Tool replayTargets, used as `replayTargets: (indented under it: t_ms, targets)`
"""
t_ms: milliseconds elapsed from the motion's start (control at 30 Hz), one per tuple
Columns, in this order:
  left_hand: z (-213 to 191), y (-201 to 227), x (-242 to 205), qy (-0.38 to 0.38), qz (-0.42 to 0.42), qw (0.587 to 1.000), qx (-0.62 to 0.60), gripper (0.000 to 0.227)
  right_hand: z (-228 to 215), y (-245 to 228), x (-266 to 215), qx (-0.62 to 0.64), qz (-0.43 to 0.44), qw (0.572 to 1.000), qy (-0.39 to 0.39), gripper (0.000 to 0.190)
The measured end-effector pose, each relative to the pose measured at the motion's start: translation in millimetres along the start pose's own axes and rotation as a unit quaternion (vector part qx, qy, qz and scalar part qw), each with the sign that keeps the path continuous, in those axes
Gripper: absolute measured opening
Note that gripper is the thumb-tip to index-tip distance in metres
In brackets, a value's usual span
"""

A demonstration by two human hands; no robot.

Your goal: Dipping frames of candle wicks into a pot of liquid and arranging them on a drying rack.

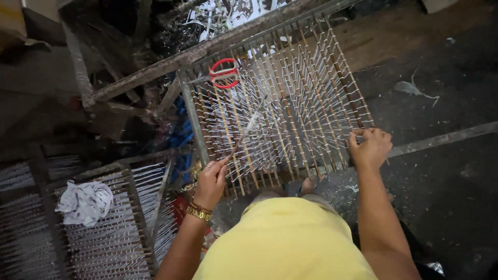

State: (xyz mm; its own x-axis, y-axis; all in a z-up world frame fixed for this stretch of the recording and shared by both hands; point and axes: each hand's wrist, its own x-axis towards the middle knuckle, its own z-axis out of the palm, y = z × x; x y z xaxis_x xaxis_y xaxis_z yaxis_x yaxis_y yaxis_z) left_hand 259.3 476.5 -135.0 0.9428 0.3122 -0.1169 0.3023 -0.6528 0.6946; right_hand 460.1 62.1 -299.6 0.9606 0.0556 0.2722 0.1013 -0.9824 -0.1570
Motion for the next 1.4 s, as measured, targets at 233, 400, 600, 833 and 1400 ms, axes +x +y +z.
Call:
replayTargets:
  t_ms: [233,400,600,833,1400]
  targets:
    - [4.0,0.3,-2.2,-0.015,0.012,0.999,0.029,0.029,11.3,3.0,-3.6,0.05,-0.002,0.999,-0.01,0.014]
    - [1.2,12.6,-5.6,-0.028,0.006,1.0,0.008,0.03,20.4,7.9,-6.2,0.071,0.002,0.997,-0.002,0.017]
    - [7.6,8.2,-7.9,-0.034,-0.005,0.999,0.005,0.03,27.7,7.5,-8.9,0.062,0.008,0.997,-0.035,0.016]
    - [27.4,17.8,-2.2,-0.037,-0.006,0.999,-0.028,0.028,8.1,3.1,-9.2,0.07,0.005,0.994,-0.086,0.016]
    - [136.7,117.0,1.1,-0.241,0.044,0.951,-0.187,0.028,-118.1,-34.4,-3.3,0.727,0.155,0.65,-0.157,0.036]
